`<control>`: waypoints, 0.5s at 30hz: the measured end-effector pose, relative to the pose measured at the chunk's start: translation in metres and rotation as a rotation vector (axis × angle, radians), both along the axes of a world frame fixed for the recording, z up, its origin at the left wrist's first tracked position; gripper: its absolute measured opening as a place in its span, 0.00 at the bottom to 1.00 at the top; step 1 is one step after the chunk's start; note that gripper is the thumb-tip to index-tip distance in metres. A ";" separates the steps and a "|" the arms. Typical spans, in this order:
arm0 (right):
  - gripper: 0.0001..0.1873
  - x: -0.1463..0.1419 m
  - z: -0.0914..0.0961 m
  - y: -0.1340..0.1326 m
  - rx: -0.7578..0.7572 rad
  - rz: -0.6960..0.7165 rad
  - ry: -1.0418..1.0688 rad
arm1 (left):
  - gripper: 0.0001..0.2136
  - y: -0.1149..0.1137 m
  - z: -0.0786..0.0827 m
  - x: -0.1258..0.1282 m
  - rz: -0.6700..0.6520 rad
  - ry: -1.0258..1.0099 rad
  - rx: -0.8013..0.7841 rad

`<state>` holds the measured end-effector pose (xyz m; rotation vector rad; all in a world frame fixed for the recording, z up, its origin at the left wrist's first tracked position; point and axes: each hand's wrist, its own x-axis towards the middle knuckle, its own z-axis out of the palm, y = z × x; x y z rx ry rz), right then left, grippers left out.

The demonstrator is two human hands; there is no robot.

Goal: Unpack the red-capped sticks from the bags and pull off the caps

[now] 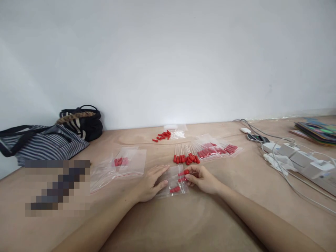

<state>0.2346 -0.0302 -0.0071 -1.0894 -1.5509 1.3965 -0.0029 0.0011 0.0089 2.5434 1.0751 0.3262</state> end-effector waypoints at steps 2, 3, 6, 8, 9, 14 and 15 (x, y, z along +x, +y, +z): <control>0.24 -0.002 -0.002 0.000 -0.101 -0.028 0.079 | 0.23 0.000 0.000 0.001 -0.004 0.011 0.005; 0.25 -0.003 -0.002 -0.001 -0.126 -0.036 0.106 | 0.23 0.000 0.000 0.001 -0.004 0.015 0.007; 0.26 -0.009 -0.004 -0.002 -0.142 -0.036 0.153 | 0.23 0.000 0.001 0.001 0.001 0.021 0.009; 0.24 -0.011 -0.005 -0.002 -0.140 -0.028 0.153 | 0.23 0.000 0.002 0.001 0.005 0.022 0.006; 0.24 -0.012 -0.005 -0.002 -0.139 -0.026 0.146 | 0.22 -0.001 0.002 0.001 0.006 0.020 0.006; 0.22 -0.002 0.004 0.002 -0.136 -0.094 0.144 | 0.22 -0.001 0.003 0.000 0.016 -0.008 -0.012; 0.21 0.004 0.007 0.003 -0.134 -0.121 0.146 | 0.21 -0.001 0.003 0.000 0.014 -0.017 -0.020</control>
